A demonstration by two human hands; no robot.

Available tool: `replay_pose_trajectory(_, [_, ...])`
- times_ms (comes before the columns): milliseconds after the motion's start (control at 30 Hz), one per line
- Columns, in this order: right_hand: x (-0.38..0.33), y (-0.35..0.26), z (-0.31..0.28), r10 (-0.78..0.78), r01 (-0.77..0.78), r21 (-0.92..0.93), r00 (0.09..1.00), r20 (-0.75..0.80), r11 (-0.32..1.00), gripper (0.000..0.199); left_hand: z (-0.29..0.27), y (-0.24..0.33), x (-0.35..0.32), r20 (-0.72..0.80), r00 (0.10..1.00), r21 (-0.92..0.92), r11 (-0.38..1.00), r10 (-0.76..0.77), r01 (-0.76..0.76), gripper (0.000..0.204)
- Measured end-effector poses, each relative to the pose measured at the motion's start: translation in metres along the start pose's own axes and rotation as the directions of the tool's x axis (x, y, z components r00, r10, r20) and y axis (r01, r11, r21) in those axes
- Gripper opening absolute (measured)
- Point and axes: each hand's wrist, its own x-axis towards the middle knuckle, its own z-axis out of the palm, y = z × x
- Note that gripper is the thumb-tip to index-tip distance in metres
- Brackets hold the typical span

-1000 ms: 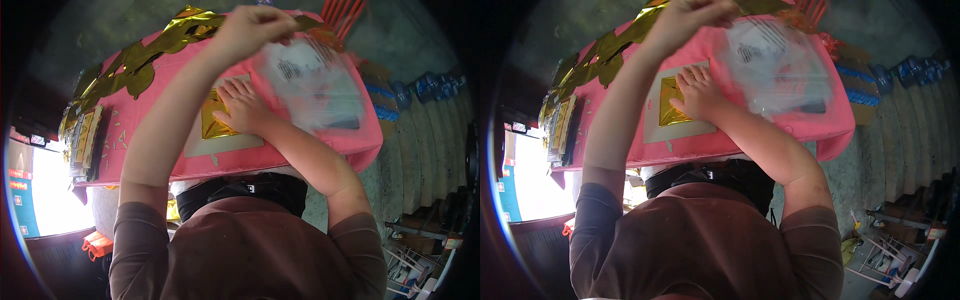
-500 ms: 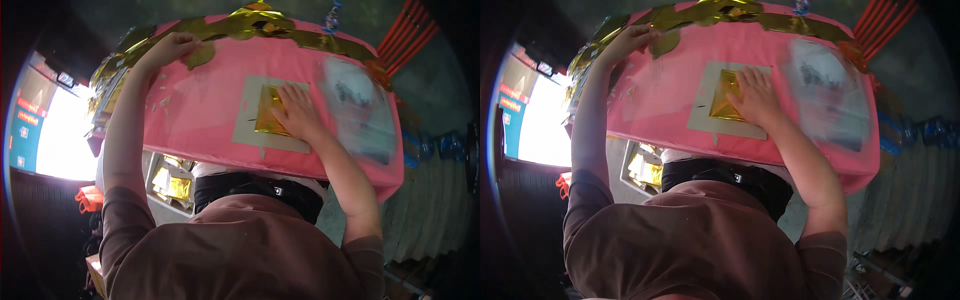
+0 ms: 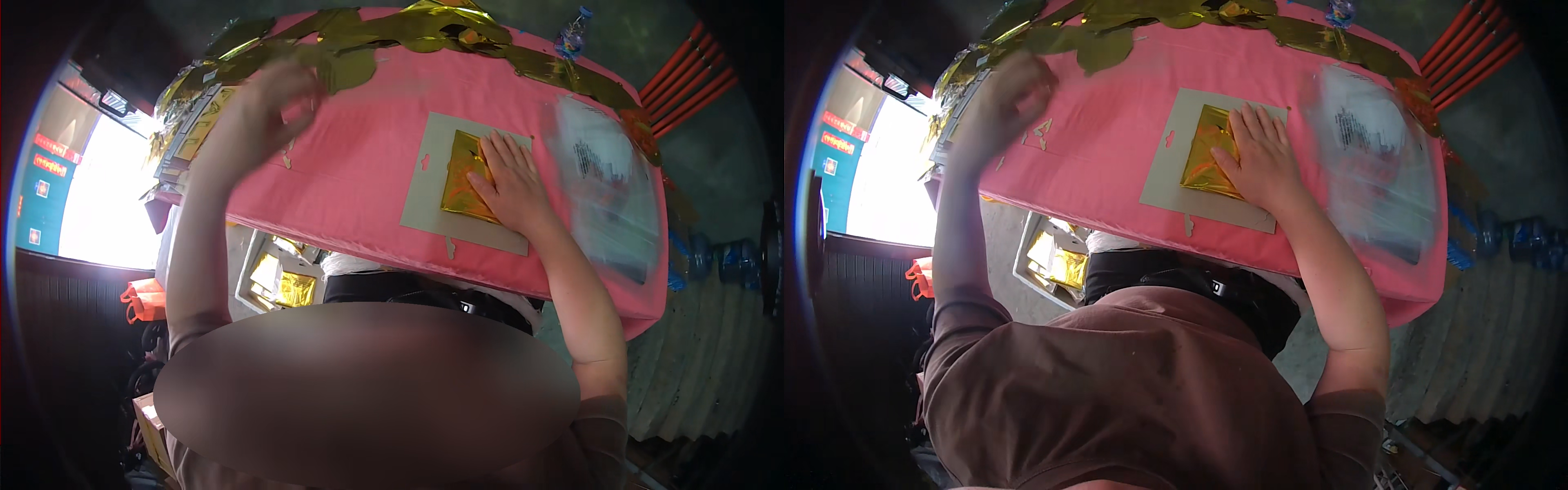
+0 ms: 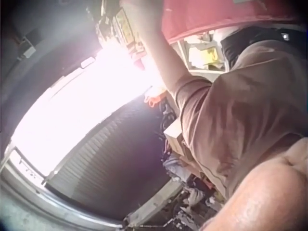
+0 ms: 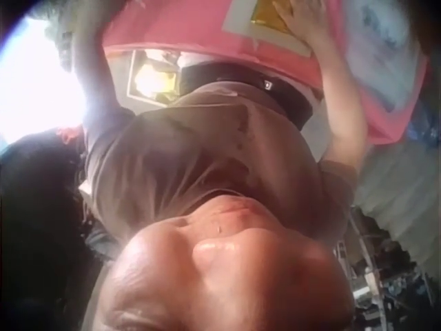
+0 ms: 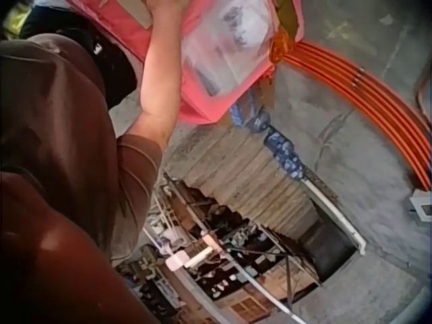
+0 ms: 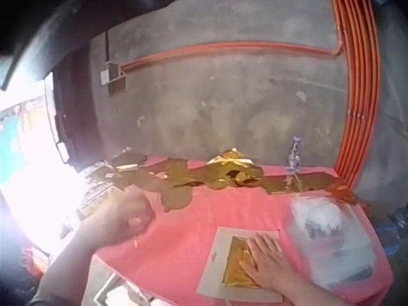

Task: Folding gold-colored square paper sheets into smaller packages at a workstation.

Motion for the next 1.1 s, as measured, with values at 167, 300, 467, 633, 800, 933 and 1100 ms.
replay_pose_trajectory(167, [0.002,-0.002,0.001,-0.011,0.011,-0.007,1.000,0.003,1.000,0.064,0.039,-0.007,-0.063,0.354,0.931,-0.121,0.983,-0.088,0.139,0.016])
replay_pose_trajectory(300, [0.002,0.000,-0.002,0.005,-0.005,-0.008,1.000,0.017,1.000,0.064,0.027,-0.003,-0.067,0.423,0.902,-0.232,0.950,-0.093,0.207,0.023])
replay_pose_trajectory(467, [0.002,-0.002,-0.003,-0.004,0.005,-0.011,1.000,0.018,1.000,0.063,0.039,0.008,-0.043,0.389,0.913,-0.264,0.934,-0.125,0.241,0.023])
replay_pose_trajectory(633, [0.002,-0.001,-0.001,-0.013,0.014,-0.028,0.999,0.030,1.000,0.063,0.108,0.015,0.010,0.309,0.940,-0.349,0.901,-0.147,0.256,0.026])
replay_pose_trajectory(800, [0.002,-0.001,-0.001,-0.002,0.002,0.002,1.000,0.026,1.000,0.063,0.160,-0.002,0.066,0.326,0.915,-0.207,0.926,-0.238,0.315,0.030])
replay_pose_trajectory(933, [0.003,-0.004,-0.002,-0.004,0.004,0.017,1.000,0.019,1.000,0.064,0.168,-0.014,0.087,0.498,0.820,-0.344,0.804,-0.282,0.486,0.030])
replay_pose_trajectory(1100, [0.003,-0.003,-0.004,0.011,-0.011,0.029,0.999,0.030,1.000,0.064,0.179,-0.012,0.098,0.560,0.748,-0.315,0.744,-0.356,0.590,0.027])
